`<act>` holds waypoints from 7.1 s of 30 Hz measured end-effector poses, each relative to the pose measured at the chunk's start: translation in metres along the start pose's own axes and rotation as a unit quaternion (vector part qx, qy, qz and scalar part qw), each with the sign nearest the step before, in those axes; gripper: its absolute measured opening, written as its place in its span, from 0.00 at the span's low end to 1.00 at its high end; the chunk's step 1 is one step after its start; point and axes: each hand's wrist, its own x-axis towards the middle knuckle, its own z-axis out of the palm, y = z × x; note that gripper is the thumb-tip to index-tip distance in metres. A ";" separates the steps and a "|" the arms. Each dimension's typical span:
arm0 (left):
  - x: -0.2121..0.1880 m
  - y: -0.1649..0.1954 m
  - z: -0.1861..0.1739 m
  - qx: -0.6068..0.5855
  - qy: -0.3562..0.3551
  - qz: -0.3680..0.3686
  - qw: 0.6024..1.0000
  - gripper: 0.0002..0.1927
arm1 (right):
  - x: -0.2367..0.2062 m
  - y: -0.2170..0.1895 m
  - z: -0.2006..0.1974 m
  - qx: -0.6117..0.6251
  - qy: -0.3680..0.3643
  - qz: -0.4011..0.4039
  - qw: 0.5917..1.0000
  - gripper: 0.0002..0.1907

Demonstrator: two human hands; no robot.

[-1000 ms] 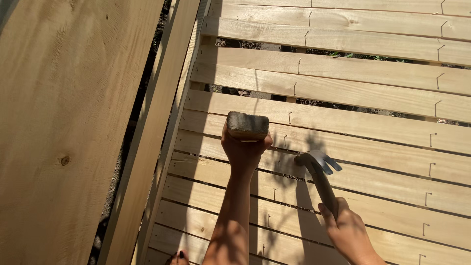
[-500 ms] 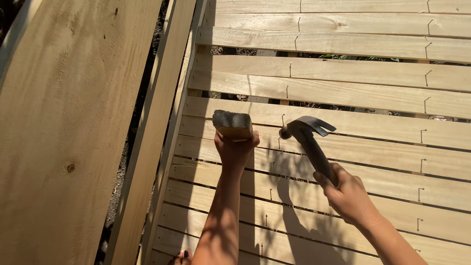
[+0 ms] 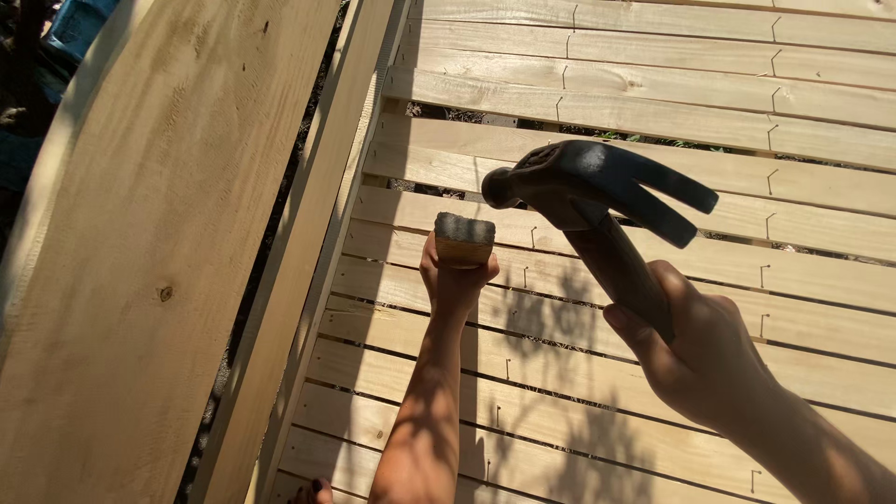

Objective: The person hammers nails into wooden slats of a large wooden frame structure outdoors, using a small wood block to hold or align pieces while driving nails with a hammer. They press slats flat with one hand and hammer with the other, working along the slat rows.

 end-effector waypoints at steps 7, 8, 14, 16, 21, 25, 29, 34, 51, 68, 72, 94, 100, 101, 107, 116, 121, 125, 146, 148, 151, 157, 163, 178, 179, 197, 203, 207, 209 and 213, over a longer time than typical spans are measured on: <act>0.008 0.010 0.004 -0.017 0.026 -0.070 0.997 0.21 | 0.032 0.001 0.046 0.135 -0.026 -0.008 0.990 0.16; 0.008 0.013 0.005 -0.001 0.021 -0.074 0.997 0.22 | 0.030 -0.001 0.054 0.217 -0.031 0.045 0.975 0.17; 0.012 0.026 -0.001 0.018 0.013 -0.032 0.999 0.23 | 0.027 0.000 0.149 0.635 0.045 0.230 0.736 0.16; 0.013 0.030 -0.002 0.043 -0.004 -0.027 0.999 0.24 | 0.020 0.018 0.181 0.700 0.081 0.253 0.663 0.16; 0.018 0.046 -0.010 0.099 0.011 -0.009 0.995 0.26 | 0.031 0.024 0.259 0.758 0.064 0.284 0.584 0.17; 0.035 0.054 -0.029 -0.069 0.030 -0.120 0.990 0.20 | 0.039 0.003 0.279 0.748 -0.051 0.303 0.588 0.18; 0.042 0.061 -0.035 -0.100 0.018 -0.126 0.987 0.23 | 0.025 -0.010 0.268 0.710 0.061 0.319 0.625 0.16; 0.037 0.068 -0.042 -0.001 0.011 -0.087 0.996 0.20 | 0.026 -0.016 0.266 0.756 0.033 0.288 0.586 0.15; -0.005 0.016 -0.111 0.159 0.079 -0.187 0.966 0.17 | -0.025 -0.013 0.329 0.376 -0.065 0.211 0.900 0.13; -0.038 -0.053 -0.165 0.572 -0.005 -0.057 0.818 0.31 | 0.107 -0.158 0.311 0.195 0.090 -0.070 0.974 0.13; -0.042 -0.067 -0.164 0.582 0.009 -0.037 0.812 0.29 | 0.104 -0.159 0.296 0.239 0.039 0.036 0.970 0.13; -0.035 -0.079 -0.169 0.619 0.049 -0.032 0.783 0.33 | 0.138 -0.170 0.276 -0.023 -0.050 -0.006 0.998 0.18; -0.042 -0.075 -0.166 0.572 0.044 -0.084 0.815 0.33 | 0.130 -0.149 0.287 0.064 0.000 -0.006 0.998 0.19; -0.042 -0.075 -0.167 0.564 0.051 -0.070 0.821 0.33 | 0.130 -0.147 0.291 0.035 -0.015 -0.003 0.999 0.19; -0.033 -0.072 -0.168 0.565 0.062 -0.059 0.821 0.32 | 0.155 -0.143 0.276 -0.101 -0.057 -0.052 0.992 0.19; -0.039 -0.069 -0.165 0.569 0.071 -0.074 0.816 0.31 | 0.150 -0.147 0.277 -0.165 -0.099 0.001 0.981 0.19; -0.037 -0.069 -0.166 0.578 0.078 -0.087 0.808 0.32 | 0.154 -0.136 0.260 -0.074 -0.089 -0.030 0.993 0.20; -0.042 -0.067 -0.167 0.553 0.094 -0.087 0.824 0.32 | 0.111 -0.122 0.243 0.009 -0.105 -0.020 0.994 0.18; -0.032 -0.035 -0.151 0.545 0.125 -0.134 0.818 0.31 | 0.143 -0.109 0.215 -0.130 -0.159 -0.132 0.970 0.22; -0.021 -0.015 -0.115 0.497 0.097 -0.090 0.857 0.32 | 0.150 -0.076 0.163 -0.120 -0.157 -0.086 0.977 0.19; -0.012 0.019 -0.036 0.428 -0.082 0.055 0.899 0.40 | 0.146 -0.026 0.096 0.055 -0.160 0.088 0.982 0.22; -0.020 0.051 0.079 0.522 -0.360 0.004 0.773 0.57 | 0.127 0.047 0.045 0.343 -0.018 0.129 0.930 0.21; -0.008 0.054 0.103 0.617 -0.351 -0.021 0.704 0.25 | 0.147 0.089 0.049 0.479 0.002 0.158 0.864 0.18; 0.100 0.060 0.025 0.309 -0.288 0.072 0.903 0.38 | 0.122 0.077 -0.004 0.621 -0.017 -0.076 0.780 0.13; 0.096 0.051 0.016 0.284 -0.278 0.068 0.915 0.37 | 0.115 0.077 -0.003 0.607 -0.009 -0.059 0.792 0.13; 0.059 -0.020 -0.058 -0.037 -0.081 -0.022 0.996 0.27 | 0.058 -0.003 0.066 0.501 0.035 0.081 0.861 0.12; 0.051 -0.013 -0.054 -0.036 -0.033 -0.037 0.998 0.29 | 0.053 -0.012 0.075 0.503 0.034 0.118 0.855 0.11; 0.057 -0.013 -0.054 -0.146 -0.037 -0.131 0.980 0.30 | 0.054 -0.013 0.081 0.500 0.032 0.127 0.856 0.10; 0.060 -0.015 -0.060 -0.175 -0.072 -0.136 0.972 0.29 | 0.056 -0.014 0.087 0.517 0.032 0.131 0.845 0.11; 0.055 -0.020 -0.057 -0.062 -0.128 -0.119 0.983 0.26 | 0.054 -0.015 0.094 0.531 0.035 0.104 0.840 0.11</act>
